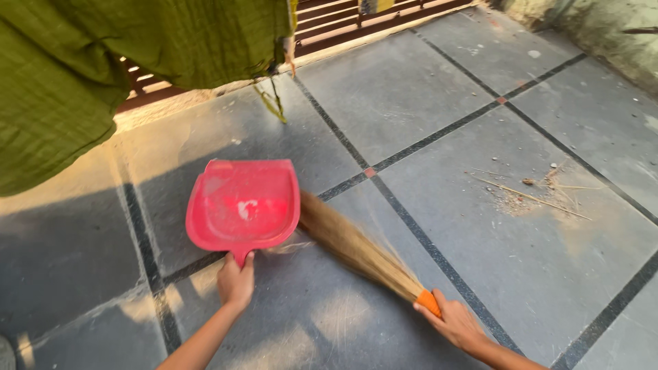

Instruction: The person sweeps debris and small sticks across a tiled floor into a pile using a broom, eventually sweeping them into a red dustpan.

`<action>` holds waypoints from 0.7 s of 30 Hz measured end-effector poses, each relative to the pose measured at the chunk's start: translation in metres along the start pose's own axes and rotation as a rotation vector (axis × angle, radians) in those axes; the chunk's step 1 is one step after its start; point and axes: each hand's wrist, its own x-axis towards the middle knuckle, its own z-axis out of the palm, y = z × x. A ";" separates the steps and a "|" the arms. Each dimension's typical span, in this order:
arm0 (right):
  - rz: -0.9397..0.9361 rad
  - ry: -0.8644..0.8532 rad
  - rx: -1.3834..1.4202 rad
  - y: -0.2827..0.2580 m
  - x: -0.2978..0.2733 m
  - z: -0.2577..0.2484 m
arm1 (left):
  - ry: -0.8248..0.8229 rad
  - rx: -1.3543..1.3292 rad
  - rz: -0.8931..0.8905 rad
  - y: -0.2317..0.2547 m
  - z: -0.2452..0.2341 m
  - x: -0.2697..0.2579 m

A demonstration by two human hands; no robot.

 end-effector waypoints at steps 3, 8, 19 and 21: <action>0.041 0.041 -0.036 0.032 0.012 -0.006 | -0.002 0.027 -0.094 -0.004 0.003 -0.003; 0.310 0.268 -0.097 0.099 0.056 -0.044 | -0.030 -0.167 -0.233 0.011 0.013 -0.008; 0.292 0.392 0.324 0.075 0.020 -0.022 | -0.100 -0.435 -0.224 0.072 0.043 -0.016; 0.218 0.272 0.233 0.063 0.002 -0.011 | -0.146 -0.475 -0.209 0.080 0.050 -0.017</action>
